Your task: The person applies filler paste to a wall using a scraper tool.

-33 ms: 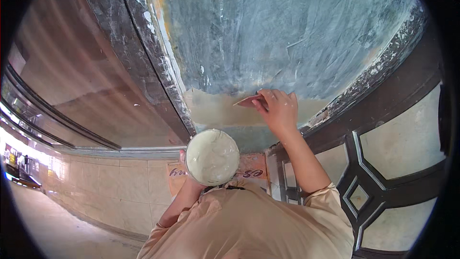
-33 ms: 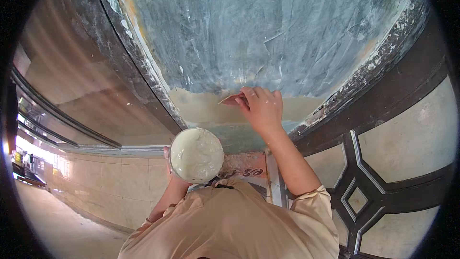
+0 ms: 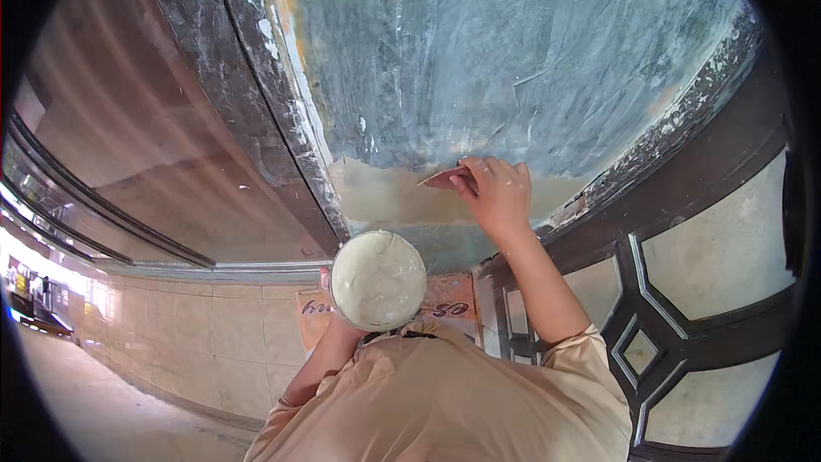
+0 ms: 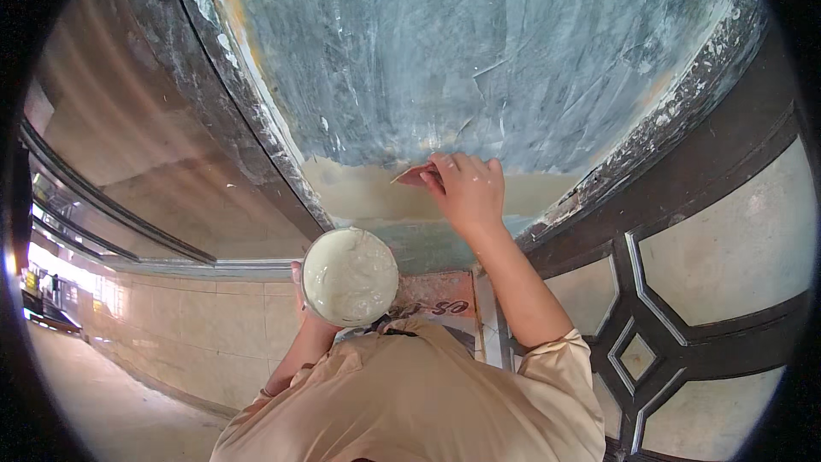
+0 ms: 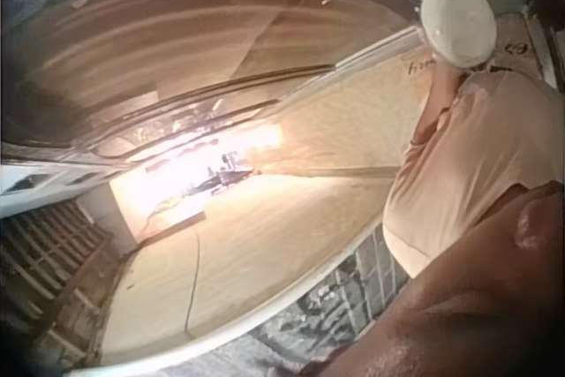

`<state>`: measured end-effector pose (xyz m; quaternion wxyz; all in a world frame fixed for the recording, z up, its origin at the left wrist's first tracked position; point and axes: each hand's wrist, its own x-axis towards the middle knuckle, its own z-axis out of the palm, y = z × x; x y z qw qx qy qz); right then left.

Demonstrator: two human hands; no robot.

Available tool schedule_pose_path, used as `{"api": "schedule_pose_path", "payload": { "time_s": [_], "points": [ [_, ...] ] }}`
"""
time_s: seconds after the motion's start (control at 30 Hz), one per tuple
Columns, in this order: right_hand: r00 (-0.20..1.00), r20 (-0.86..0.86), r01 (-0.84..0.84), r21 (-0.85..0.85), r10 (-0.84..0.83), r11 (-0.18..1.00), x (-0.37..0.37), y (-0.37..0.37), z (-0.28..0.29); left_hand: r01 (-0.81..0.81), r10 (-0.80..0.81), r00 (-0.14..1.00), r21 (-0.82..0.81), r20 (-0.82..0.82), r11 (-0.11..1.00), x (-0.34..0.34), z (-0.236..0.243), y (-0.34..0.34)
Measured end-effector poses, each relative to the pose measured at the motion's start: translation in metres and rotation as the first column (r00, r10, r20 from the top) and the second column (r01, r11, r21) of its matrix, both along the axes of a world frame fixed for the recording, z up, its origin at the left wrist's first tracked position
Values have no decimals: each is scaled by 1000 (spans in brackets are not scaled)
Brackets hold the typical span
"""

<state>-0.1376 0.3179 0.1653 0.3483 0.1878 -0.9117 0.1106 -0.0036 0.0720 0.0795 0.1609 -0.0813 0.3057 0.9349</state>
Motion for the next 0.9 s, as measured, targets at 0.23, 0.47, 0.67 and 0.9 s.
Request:
{"api": "schedule_pose_path", "payload": {
  "time_s": [0.23,0.47,0.67,0.9],
  "points": [
    [973,-224,31,-62,-44,998,6,-9,42,-37,39,999,95,-18,995,-13,-17,-18],
    [999,-36,37,64,-35,997,8,-3,-11,-22,27,998,94,-52,995,-19,-26,-27],
    [979,-197,52,-16,-54,999,-7,-9,4,26,-12,997,201,-73,979,-24,-46,-37],
    [985,-162,52,-27,-55,998,12,-12,-1,100,-66,986,223,-155,970,-24,-50,-45]
  ]
}}
